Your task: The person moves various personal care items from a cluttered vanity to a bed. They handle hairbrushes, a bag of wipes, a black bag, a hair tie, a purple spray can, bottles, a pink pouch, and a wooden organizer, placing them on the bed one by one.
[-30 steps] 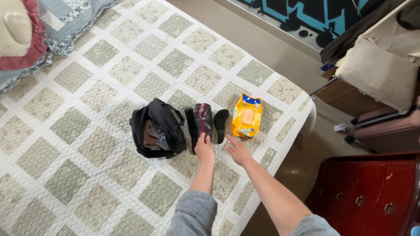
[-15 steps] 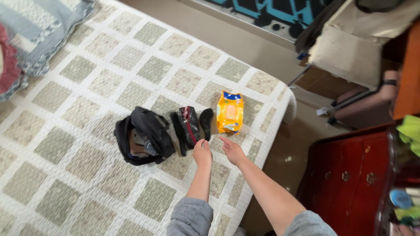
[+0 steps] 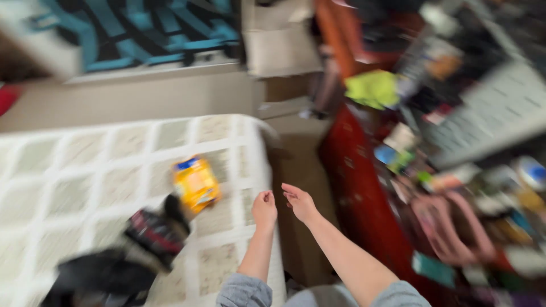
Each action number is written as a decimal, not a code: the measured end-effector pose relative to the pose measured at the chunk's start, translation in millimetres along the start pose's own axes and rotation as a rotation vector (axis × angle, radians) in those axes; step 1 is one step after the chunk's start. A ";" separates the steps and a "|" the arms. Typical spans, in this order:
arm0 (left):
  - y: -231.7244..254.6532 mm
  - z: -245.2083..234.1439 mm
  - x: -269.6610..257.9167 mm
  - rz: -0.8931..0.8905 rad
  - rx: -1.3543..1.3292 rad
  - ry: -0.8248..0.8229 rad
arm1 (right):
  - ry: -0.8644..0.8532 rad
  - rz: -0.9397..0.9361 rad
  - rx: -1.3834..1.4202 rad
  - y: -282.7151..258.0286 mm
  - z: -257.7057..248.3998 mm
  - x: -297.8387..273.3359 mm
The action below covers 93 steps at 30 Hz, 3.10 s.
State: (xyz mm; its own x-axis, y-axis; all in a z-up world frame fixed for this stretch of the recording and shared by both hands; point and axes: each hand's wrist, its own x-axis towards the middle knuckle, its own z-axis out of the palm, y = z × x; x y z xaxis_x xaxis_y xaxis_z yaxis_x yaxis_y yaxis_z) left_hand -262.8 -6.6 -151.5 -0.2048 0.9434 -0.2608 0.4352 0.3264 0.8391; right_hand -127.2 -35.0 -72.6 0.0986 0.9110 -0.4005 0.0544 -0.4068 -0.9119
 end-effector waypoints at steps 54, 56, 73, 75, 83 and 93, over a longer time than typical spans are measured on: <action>186.2 448.7 -425.1 1.563 0.838 -1.502 | 1.271 0.142 0.260 283.5 -487.3 -377.0; 207.8 441.5 -431.0 1.439 0.756 -1.510 | 1.254 0.173 0.246 291.1 -488.4 -377.7; 314.3 396.7 -426.6 0.857 0.431 -1.412 | 1.009 0.594 -0.173 353.2 -498.6 -309.5; 311.5 401.0 -426.3 0.828 0.412 -1.410 | 1.053 0.529 -0.237 354.9 -497.8 -317.2; 313.4 405.1 -427.9 0.852 0.339 -1.359 | 1.387 0.338 -0.066 357.4 -533.6 -324.5; 327.6 410.2 -415.1 0.551 -0.049 -1.358 | 1.545 -0.074 -0.075 196.7 -561.9 -353.9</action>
State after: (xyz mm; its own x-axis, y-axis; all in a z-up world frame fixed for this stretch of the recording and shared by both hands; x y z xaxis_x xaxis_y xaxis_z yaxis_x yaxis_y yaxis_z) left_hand 324.4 -267.4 35.9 0.9507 0.2837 -0.1249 0.1481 -0.0615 0.9871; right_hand 406.9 -475.7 -59.9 0.9861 -0.0065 0.1658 0.1485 -0.4112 -0.8994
